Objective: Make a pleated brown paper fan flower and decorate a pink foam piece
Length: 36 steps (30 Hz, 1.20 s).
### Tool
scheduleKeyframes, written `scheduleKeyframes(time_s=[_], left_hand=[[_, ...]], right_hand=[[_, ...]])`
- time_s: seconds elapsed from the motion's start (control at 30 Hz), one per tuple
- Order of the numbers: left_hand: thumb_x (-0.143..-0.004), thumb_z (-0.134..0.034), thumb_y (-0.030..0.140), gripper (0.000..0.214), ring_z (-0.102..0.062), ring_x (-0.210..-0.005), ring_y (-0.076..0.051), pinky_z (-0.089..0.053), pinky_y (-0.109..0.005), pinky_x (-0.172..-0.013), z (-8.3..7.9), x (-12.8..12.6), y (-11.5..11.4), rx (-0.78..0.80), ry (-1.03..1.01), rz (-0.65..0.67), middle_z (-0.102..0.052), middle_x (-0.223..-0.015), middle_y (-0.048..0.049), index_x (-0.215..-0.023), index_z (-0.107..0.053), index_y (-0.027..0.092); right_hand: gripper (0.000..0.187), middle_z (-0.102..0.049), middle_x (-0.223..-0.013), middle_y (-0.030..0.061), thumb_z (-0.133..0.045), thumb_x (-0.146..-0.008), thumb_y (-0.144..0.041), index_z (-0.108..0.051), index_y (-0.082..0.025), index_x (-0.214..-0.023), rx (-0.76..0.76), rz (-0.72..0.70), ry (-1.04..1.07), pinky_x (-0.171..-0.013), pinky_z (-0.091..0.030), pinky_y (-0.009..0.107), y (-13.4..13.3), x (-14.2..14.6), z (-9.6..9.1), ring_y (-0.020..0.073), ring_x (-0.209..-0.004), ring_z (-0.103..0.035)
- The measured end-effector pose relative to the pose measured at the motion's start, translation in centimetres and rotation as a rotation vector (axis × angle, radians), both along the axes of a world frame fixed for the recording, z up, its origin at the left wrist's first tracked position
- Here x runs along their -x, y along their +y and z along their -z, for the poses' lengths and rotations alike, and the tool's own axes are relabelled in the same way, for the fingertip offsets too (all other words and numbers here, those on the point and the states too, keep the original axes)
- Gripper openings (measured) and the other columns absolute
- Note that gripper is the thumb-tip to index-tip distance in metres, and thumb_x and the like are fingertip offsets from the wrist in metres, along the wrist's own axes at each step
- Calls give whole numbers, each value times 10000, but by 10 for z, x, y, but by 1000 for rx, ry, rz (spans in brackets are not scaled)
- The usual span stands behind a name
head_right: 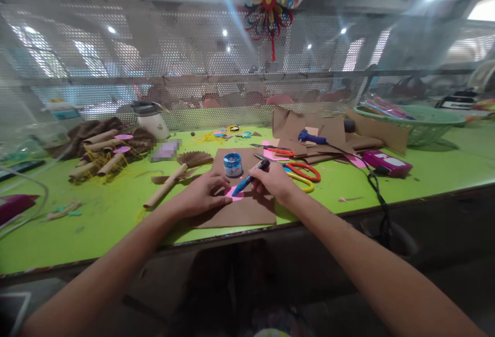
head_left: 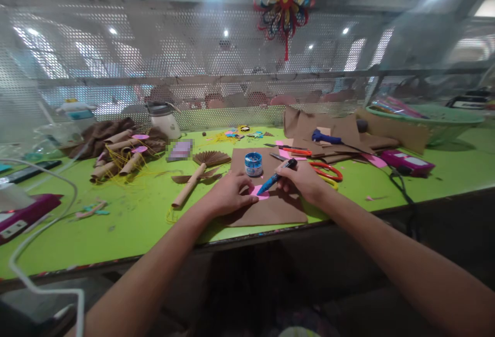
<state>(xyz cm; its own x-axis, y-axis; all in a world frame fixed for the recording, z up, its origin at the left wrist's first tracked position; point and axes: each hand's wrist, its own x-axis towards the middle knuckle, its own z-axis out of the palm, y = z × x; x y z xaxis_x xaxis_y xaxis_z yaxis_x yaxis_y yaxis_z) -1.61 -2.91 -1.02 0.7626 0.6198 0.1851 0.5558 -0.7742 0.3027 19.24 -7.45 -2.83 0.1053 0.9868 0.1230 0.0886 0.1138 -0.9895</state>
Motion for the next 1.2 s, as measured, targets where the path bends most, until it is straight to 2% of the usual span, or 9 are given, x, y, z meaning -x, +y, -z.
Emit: scheduleKeyframes(time_s=[0.87, 1.1, 1.2], left_hand=[[-777, -545, 480, 342, -524, -953, -224, -406, -313, -801, 0, 1, -1, -9, 16, 1, -576, -1057, -70, -953, -634, 200], [-777, -547, 466, 326, -523, -943, -226, -413, -317, -793, 0, 2, -1, -17, 12, 3, -575, -1042, -65, -951, -629, 202], [-775, -548, 472, 325, -521, -934, -225, -414, -317, -786, -1, 2, 0, -23, 10, -1, -573, -1029, -64, -938, -627, 202]], right_hand=[[155, -588, -450, 15, -570, -682, -239, -554, -150, -557, -12, 70, 11, -359, -353, 187, 2, -1, -1, 80, -351, -468], [149, -584, -449, 16, -582, -682, -260, -550, -150, -586, -54, 126, 152, -351, -340, 193, 5, -4, 1, 83, -353, -455], [157, -581, -453, 16, -575, -686, -247, -538, -153, -567, -46, 151, 145, -350, -340, 192, 5, -4, 0, 80, -354, -454]])
